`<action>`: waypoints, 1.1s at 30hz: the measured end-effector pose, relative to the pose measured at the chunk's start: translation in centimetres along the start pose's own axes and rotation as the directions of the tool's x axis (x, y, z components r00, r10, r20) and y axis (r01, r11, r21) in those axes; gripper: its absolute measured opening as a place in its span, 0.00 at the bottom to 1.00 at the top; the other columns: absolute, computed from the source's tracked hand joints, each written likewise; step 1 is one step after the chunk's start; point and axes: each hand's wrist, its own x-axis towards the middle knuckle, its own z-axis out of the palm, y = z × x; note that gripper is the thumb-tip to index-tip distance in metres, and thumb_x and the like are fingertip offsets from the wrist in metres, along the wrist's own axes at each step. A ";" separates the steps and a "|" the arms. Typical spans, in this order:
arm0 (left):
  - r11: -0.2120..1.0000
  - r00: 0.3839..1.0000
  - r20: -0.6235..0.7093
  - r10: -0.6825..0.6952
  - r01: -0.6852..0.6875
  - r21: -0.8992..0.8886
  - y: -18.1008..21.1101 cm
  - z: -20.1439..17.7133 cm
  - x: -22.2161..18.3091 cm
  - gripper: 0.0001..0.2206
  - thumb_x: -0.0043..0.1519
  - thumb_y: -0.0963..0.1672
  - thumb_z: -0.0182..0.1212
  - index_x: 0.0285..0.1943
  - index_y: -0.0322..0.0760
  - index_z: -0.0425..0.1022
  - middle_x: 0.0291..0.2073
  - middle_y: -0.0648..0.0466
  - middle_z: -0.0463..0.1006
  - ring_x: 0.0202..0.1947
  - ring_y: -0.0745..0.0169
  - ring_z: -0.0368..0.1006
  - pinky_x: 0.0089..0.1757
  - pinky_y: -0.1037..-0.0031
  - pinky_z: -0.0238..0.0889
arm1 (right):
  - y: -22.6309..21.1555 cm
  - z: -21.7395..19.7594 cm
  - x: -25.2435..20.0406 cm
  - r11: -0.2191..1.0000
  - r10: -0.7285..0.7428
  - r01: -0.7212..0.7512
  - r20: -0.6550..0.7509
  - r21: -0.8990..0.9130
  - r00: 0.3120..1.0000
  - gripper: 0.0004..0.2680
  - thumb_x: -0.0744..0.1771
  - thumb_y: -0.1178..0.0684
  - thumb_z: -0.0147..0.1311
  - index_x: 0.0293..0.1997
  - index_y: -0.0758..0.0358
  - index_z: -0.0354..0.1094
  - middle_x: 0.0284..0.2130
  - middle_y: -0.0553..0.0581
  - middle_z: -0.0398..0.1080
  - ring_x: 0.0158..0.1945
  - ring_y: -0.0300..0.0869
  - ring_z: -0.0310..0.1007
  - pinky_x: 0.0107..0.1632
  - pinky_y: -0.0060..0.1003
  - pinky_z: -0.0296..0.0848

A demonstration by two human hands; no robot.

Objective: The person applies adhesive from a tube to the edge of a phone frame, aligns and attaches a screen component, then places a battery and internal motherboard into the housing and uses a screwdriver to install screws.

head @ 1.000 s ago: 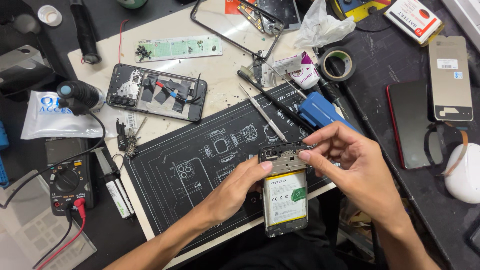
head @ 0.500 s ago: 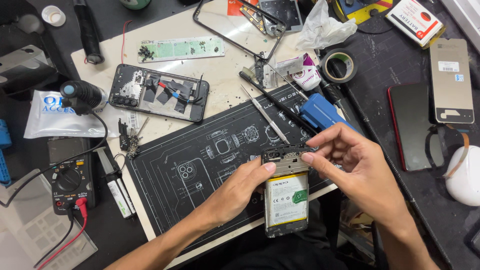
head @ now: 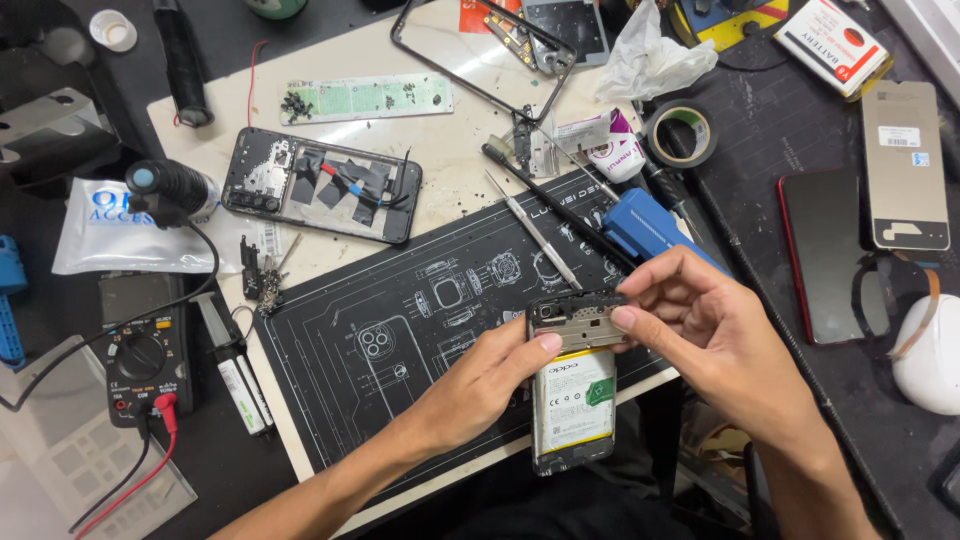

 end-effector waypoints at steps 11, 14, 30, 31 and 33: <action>0.998 0.998 -0.058 -0.031 0.034 0.051 -0.1 0.0 0.0 0.21 0.73 0.50 0.42 0.50 0.26 0.73 0.37 0.51 0.78 0.41 0.68 0.71 0.46 0.73 0.66 | 0.2 0.7 -0.3 0.998 0.036 -0.038 -0.061 -0.040 0.997 0.08 0.65 0.60 0.60 0.45 0.68 0.67 0.32 0.53 0.73 0.34 0.34 0.75 0.37 0.29 0.74; 0.996 0.997 -0.061 -0.043 0.048 0.081 0.0 -0.1 0.0 0.22 0.72 0.51 0.41 0.49 0.27 0.74 0.36 0.51 0.79 0.40 0.67 0.72 0.45 0.74 0.66 | 0.2 0.6 -0.3 0.992 0.046 -0.056 -0.082 -0.115 0.996 0.08 0.64 0.59 0.62 0.44 0.67 0.68 0.30 0.52 0.71 0.32 0.32 0.69 0.34 0.27 0.69; 0.985 0.991 -0.085 -0.104 0.114 0.127 -1.1 -0.1 0.1 0.21 0.75 0.49 0.46 0.44 0.22 0.74 0.31 0.52 0.72 0.35 0.69 0.65 0.38 0.72 0.63 | 0.5 0.9 0.7 0.982 0.122 -0.141 0.152 0.125 0.981 0.07 0.67 0.55 0.55 0.45 0.68 0.72 0.35 0.50 0.73 0.40 0.31 0.72 0.44 0.29 0.72; 0.992 0.995 -0.064 -0.080 0.086 0.095 -1.2 -0.1 0.1 0.20 0.74 0.49 0.45 0.47 0.24 0.73 0.34 0.53 0.74 0.37 0.70 0.66 0.40 0.73 0.65 | 0.7 1.0 0.7 0.976 0.131 -0.155 0.156 0.152 0.979 0.07 0.67 0.55 0.56 0.44 0.69 0.72 0.35 0.50 0.73 0.40 0.31 0.72 0.44 0.30 0.72; 0.999 0.999 -0.025 -0.030 0.031 0.028 -1.2 0.1 0.2 0.19 0.72 0.49 0.44 0.51 0.27 0.73 0.38 0.55 0.78 0.41 0.73 0.70 0.44 0.76 0.67 | 1.1 1.1 0.6 0.974 0.106 -0.133 0.148 0.185 0.983 0.05 0.68 0.56 0.56 0.42 0.68 0.71 0.33 0.50 0.72 0.39 0.31 0.71 0.43 0.30 0.72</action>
